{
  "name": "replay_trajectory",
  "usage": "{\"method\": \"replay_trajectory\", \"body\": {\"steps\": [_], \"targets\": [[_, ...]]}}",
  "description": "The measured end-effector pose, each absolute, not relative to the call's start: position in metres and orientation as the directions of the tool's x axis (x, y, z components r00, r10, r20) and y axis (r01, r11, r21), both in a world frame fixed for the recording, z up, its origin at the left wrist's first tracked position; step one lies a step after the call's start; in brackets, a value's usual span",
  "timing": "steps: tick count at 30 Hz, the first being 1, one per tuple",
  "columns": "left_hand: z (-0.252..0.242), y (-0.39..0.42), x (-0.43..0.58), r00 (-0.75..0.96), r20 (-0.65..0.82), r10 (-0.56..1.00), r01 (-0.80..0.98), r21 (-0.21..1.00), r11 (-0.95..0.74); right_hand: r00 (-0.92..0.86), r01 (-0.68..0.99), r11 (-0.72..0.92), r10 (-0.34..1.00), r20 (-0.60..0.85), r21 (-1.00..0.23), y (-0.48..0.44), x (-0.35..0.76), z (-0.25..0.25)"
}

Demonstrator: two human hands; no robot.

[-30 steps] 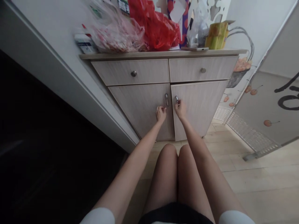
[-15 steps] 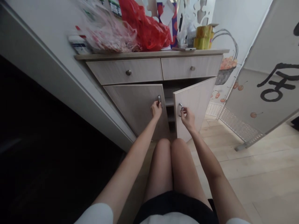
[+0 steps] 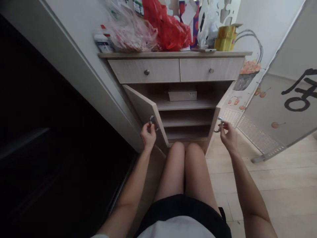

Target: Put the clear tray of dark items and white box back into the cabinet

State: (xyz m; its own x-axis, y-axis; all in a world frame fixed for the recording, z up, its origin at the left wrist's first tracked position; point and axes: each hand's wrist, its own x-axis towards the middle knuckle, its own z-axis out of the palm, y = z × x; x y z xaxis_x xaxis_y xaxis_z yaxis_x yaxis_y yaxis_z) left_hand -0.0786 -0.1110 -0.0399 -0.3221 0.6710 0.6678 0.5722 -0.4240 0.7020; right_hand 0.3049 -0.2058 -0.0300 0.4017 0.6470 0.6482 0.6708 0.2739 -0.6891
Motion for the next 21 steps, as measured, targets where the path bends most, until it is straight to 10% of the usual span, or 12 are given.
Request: {"method": "replay_trajectory", "body": {"steps": [17, 21], "targets": [[-0.055, -0.134, -0.279, -0.777, 0.534, 0.333, 0.469, 0.845, -0.258, 0.774, 0.474, -0.019, 0.485, 0.407, -0.88, -0.281, 0.474, -0.038], [-0.05, -0.148, -0.287, -0.746, 0.56, 0.36, 0.425, 0.817, -0.389, 0.741, 0.572, 0.124, 0.345, 0.576, -0.811, -0.272, 0.458, -0.047]]}}
